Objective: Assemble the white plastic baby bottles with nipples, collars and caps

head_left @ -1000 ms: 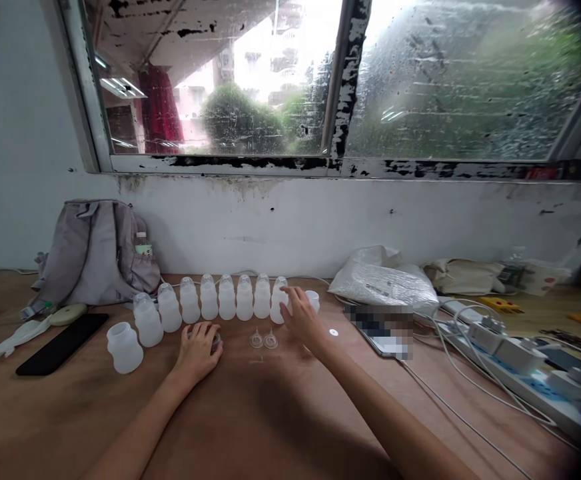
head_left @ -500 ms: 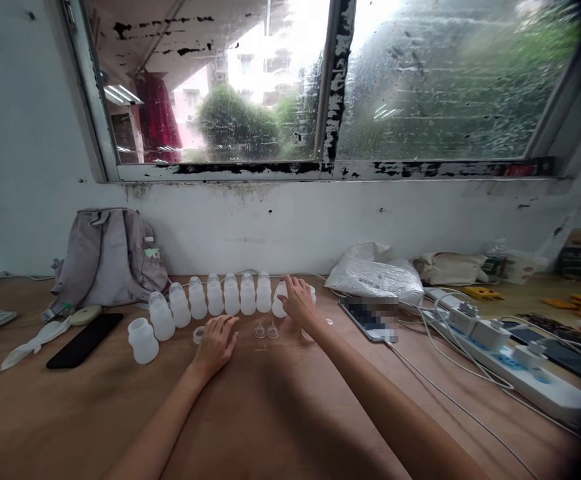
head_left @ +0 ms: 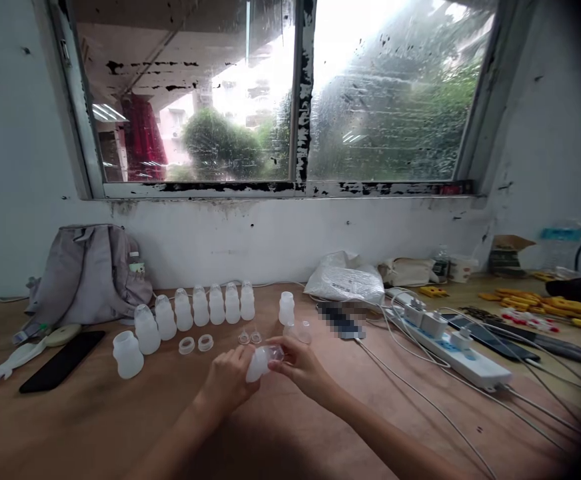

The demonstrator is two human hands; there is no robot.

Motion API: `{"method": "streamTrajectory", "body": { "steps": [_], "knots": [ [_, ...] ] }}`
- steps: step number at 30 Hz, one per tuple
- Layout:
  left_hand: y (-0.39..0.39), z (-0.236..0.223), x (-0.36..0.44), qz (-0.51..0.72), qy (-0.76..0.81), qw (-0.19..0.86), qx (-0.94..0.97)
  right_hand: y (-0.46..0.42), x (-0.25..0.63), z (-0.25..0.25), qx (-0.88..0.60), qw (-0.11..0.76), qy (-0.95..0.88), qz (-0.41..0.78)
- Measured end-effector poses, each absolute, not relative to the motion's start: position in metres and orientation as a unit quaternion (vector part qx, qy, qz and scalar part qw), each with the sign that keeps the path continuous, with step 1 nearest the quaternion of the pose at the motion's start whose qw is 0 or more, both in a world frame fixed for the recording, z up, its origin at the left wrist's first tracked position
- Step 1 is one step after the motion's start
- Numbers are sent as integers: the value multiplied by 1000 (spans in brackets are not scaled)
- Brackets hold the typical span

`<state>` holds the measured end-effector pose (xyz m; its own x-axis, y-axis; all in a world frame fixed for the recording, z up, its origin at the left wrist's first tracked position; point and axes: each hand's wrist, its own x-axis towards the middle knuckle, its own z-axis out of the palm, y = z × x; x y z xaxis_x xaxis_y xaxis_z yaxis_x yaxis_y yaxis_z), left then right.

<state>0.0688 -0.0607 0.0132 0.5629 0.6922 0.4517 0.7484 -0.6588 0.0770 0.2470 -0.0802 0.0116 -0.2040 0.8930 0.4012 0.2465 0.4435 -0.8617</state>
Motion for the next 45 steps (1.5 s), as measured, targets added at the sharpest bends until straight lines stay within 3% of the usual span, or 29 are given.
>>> {"method": "streamTrajectory", "body": {
  "steps": [11,19,24,27,30,35,39,45],
  "knots": [
    [-86,42,50,-186,-396,-67,-897,-96,252,22,-345,474,-647,487],
    [-83,42,45,-183,-410,-76,-890,-88,251,27,-347,454,-664,482],
    [-61,23,-5,-169,-473,-83,-861,-71,306,27,-449,518,-643,343],
    [-42,11,-25,-213,-541,-56,-811,-58,322,26,-504,472,-689,221],
    [-31,10,-8,-304,-515,-57,-799,-38,305,24,-531,416,-733,88],
    [-24,9,56,-435,-414,-138,-787,-1,269,14,-550,331,-766,2],
    [-14,-14,74,-472,-412,-218,-748,6,272,-7,-598,244,-761,-69],
    [-11,-35,70,-483,-435,-294,-701,3,281,-33,-588,316,-732,-137]
  ]
}}
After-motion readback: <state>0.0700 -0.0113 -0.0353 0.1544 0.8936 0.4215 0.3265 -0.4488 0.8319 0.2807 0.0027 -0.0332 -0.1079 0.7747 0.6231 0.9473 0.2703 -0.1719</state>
